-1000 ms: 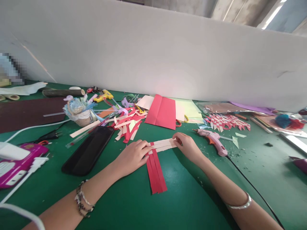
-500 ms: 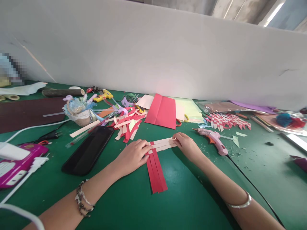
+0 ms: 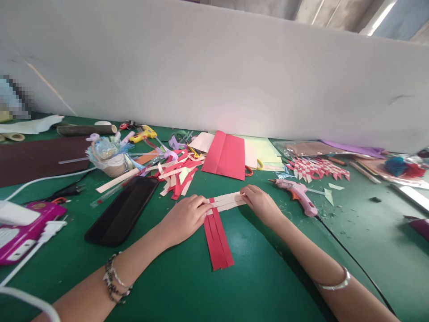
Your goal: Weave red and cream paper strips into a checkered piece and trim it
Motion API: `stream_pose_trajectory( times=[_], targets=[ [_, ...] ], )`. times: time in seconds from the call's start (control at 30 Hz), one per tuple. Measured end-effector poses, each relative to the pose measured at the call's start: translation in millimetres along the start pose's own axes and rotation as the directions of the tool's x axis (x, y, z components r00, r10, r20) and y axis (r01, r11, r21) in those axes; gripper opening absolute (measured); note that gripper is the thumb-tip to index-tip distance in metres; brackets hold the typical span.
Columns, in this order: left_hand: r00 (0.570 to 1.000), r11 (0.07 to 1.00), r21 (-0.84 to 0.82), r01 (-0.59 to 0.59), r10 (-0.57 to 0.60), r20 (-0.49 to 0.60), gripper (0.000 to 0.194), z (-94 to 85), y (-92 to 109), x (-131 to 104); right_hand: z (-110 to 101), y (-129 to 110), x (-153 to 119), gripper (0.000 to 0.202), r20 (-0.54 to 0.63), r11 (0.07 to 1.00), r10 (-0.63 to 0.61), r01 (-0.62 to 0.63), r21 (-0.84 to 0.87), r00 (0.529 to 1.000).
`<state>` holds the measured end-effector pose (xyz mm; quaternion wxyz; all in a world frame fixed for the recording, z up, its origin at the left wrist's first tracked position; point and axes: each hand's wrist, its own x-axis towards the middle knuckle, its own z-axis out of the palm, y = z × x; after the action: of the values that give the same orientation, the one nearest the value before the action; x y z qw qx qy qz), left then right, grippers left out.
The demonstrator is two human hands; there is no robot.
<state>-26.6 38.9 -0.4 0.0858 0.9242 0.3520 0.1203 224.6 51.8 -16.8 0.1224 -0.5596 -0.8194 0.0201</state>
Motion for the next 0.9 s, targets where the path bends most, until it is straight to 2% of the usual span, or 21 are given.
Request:
stream_pose_trajectory(
  times=[0.37, 0.63, 0.77, 0.9],
  targets=[
    [0.999, 1.0, -0.004, 0.012, -0.012, 0.033, 0.032, 0.1, 0.3, -0.4, 4.3, 2.0, 0.2, 0.018, -0.027, 0.997, -0.045, 0.043, -0.07, 0.999],
    [0.999, 1.0, -0.014, 0.016, -0.015, 0.034, 0.032, -0.4, 0.0, -0.5, 4.4, 11.9, 0.2, 0.019, -0.076, 0.993, -0.056, 0.047, -0.108, 0.996],
    [1.0, 1.0, -0.016, 0.017, -0.017, 0.011, 0.031, 2.2, -0.3, -2.1, -2.5, -5.7, -3.3, 0.023, -0.118, 0.99, -0.106, 0.094, -0.105, 0.987],
    [1.0, 1.0, -0.014, 0.016, -0.016, -0.019, 0.031, 3.3, -0.7, -2.5, -3.5, -35.8, -6.0, 0.032, -0.053, 0.951, -0.308, 0.306, -0.044, 0.95]
  ],
)
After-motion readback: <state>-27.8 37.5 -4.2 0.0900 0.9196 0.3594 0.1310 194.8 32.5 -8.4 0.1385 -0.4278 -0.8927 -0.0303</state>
